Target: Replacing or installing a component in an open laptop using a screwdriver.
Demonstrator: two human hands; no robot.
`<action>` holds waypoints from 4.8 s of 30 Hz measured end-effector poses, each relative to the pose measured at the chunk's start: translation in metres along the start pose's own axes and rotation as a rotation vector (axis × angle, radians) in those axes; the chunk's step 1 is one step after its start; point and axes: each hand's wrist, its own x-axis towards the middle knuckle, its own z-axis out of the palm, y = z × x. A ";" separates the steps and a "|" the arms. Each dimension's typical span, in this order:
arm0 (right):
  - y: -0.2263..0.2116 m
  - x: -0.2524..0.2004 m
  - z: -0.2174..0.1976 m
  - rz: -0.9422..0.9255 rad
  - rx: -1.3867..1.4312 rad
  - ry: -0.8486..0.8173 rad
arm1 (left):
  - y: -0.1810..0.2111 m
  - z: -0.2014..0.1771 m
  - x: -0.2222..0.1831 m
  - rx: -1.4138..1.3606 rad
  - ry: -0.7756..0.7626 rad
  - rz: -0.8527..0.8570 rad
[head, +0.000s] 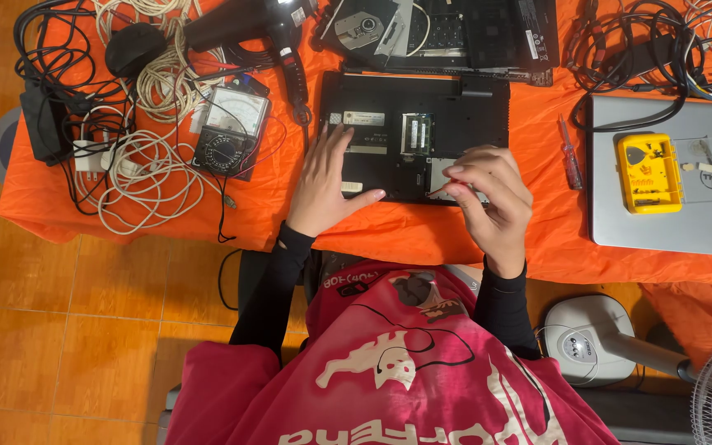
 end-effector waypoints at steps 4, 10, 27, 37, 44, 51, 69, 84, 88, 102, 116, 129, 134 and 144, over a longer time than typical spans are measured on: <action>0.001 0.001 0.000 -0.025 0.015 0.037 | 0.002 -0.001 0.000 -0.009 0.001 -0.010; -0.005 0.003 -0.002 0.007 0.024 -0.021 | 0.001 0.000 0.000 -0.021 -0.002 -0.015; -0.001 0.001 -0.002 -0.036 -0.039 -0.009 | 0.002 -0.001 0.000 -0.010 -0.017 -0.024; -0.015 0.012 -0.001 0.024 -0.007 -0.005 | 0.001 0.000 0.001 -0.011 -0.012 -0.020; -0.007 0.002 -0.001 0.009 0.016 0.004 | 0.000 0.001 0.000 -0.001 -0.002 -0.007; -0.006 0.001 -0.002 0.028 -0.009 0.009 | 0.000 0.000 0.000 -0.003 -0.007 -0.006; -0.010 0.007 0.001 -0.031 -0.029 0.032 | 0.000 0.001 0.000 -0.008 0.005 0.002; -0.007 0.004 0.000 -0.017 0.018 0.004 | -0.001 0.001 0.000 -0.001 -0.005 -0.004; -0.008 0.003 -0.002 -0.021 -0.045 -0.023 | -0.001 0.001 0.000 0.002 -0.007 -0.010; -0.008 0.003 0.000 -0.039 -0.058 -0.006 | 0.000 0.000 0.000 -0.004 0.003 -0.003; -0.003 0.002 0.002 -0.045 -0.074 0.042 | -0.002 0.001 0.000 -0.013 0.000 0.001; -0.007 0.002 -0.007 0.051 -0.059 0.010 | -0.001 -0.001 0.000 -0.017 -0.042 -0.020; -0.004 0.000 -0.005 0.059 -0.079 0.043 | -0.001 -0.002 0.000 -0.026 -0.036 0.003; -0.002 0.003 -0.009 0.086 -0.093 -0.001 | -0.004 0.000 0.000 -0.008 -0.032 0.004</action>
